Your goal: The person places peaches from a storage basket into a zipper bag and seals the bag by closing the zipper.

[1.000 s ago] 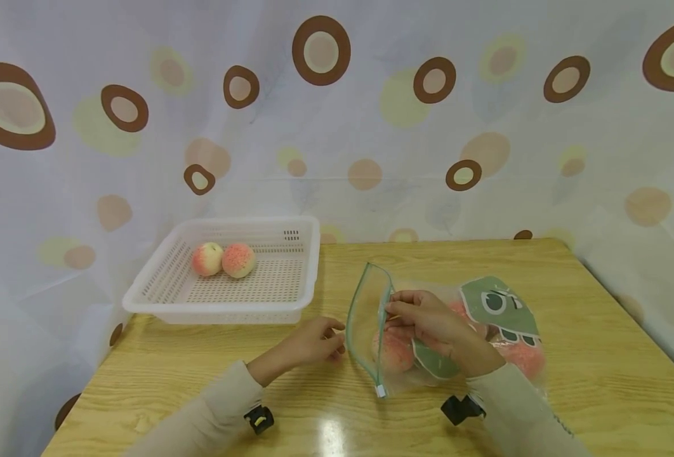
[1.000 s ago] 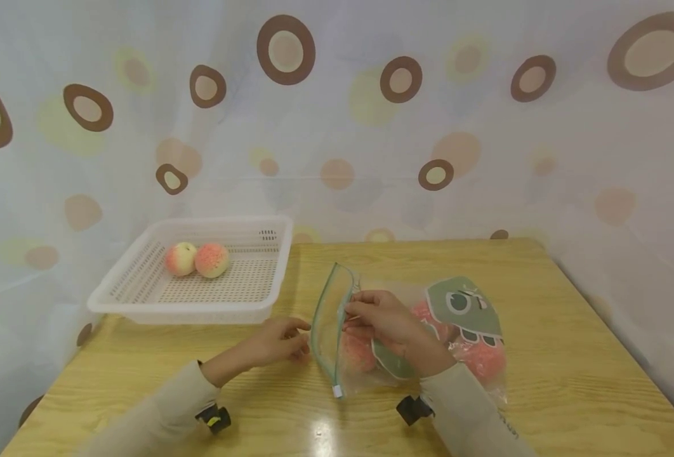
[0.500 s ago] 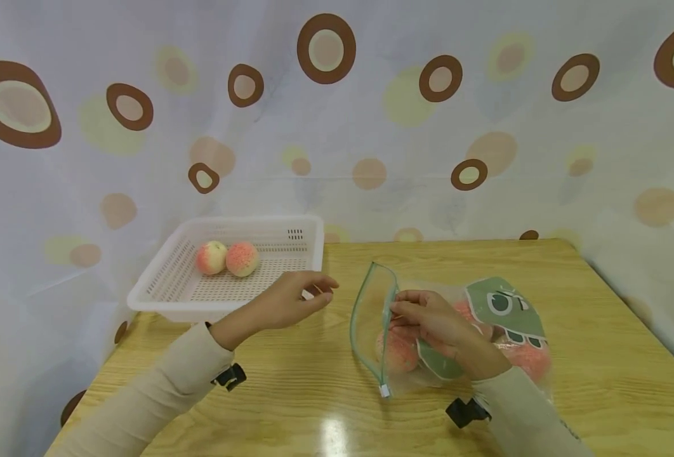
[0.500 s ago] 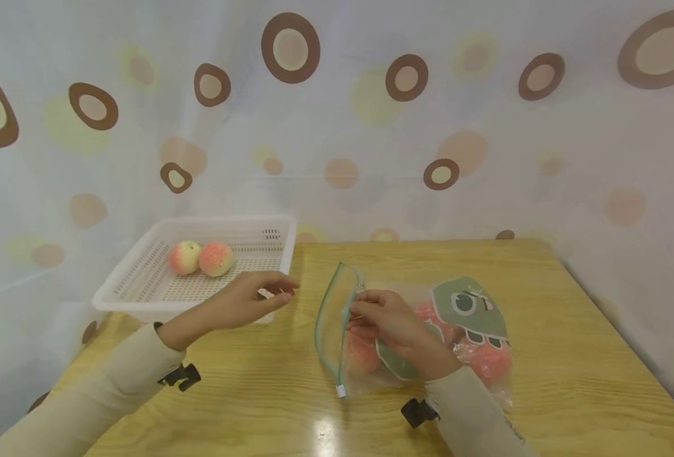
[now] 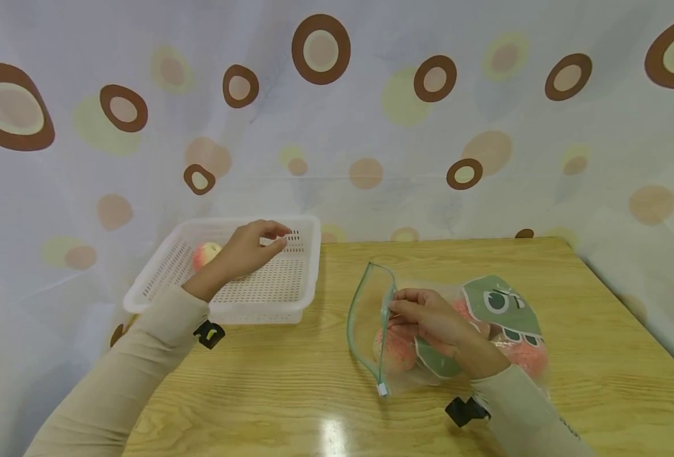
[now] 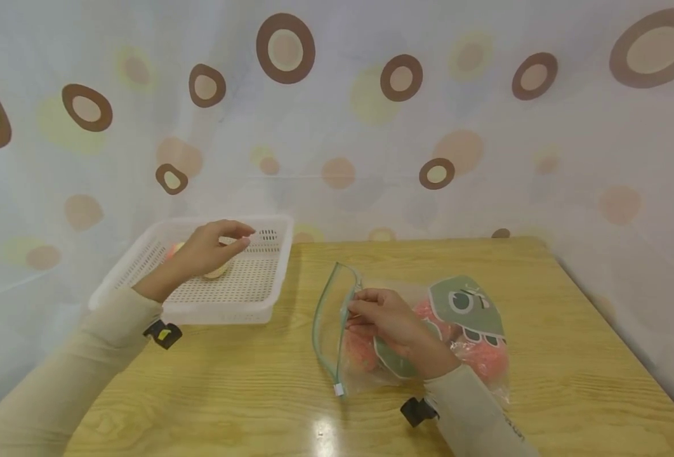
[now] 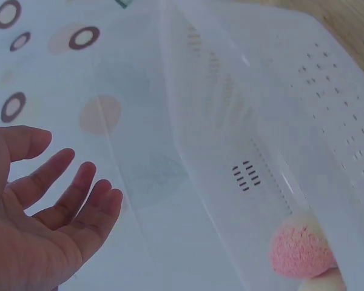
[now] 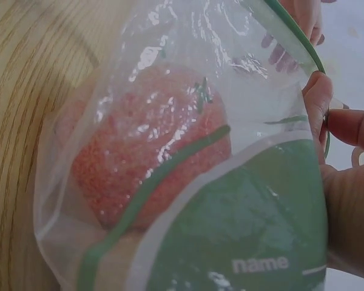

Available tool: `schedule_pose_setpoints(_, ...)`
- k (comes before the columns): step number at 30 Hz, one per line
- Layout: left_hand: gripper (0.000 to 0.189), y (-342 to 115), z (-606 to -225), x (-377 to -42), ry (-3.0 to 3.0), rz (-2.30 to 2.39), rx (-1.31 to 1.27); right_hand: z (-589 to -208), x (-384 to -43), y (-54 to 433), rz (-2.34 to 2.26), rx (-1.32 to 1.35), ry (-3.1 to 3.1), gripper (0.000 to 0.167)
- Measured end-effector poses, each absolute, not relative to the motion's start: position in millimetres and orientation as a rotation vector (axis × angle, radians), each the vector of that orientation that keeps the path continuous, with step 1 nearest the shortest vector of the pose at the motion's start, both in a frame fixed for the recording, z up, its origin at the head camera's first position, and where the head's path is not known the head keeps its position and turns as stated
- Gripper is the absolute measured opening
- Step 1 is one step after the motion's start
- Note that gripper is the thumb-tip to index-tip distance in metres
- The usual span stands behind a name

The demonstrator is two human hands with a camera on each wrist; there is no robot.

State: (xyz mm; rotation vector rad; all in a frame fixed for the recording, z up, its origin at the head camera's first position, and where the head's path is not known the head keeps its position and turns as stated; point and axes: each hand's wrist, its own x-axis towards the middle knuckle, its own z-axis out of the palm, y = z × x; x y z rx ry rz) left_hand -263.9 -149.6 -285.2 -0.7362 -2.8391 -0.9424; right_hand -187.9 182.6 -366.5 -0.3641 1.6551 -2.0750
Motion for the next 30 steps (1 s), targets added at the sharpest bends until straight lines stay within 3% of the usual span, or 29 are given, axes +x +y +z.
schedule_pose_setpoints(12, 0.039, -177, -269, -309, -2.896, -0.731, -0.448, -364, -187, 178, -2.052, -0.325, 1.72, 0.007)
schedule_pose_setpoints(21, 0.045, -196, -300, -332, -2.909, -0.879, -0.28, -366, -186, 178, -2.047, -0.313, 1.739, 0.008)
schedule_pose_setpoints(30, 0.062, -213, -320, -333, -3.124, -1.176, -0.027, -366, -185, 176, -2.07, -0.3, 1.712, 0.007)
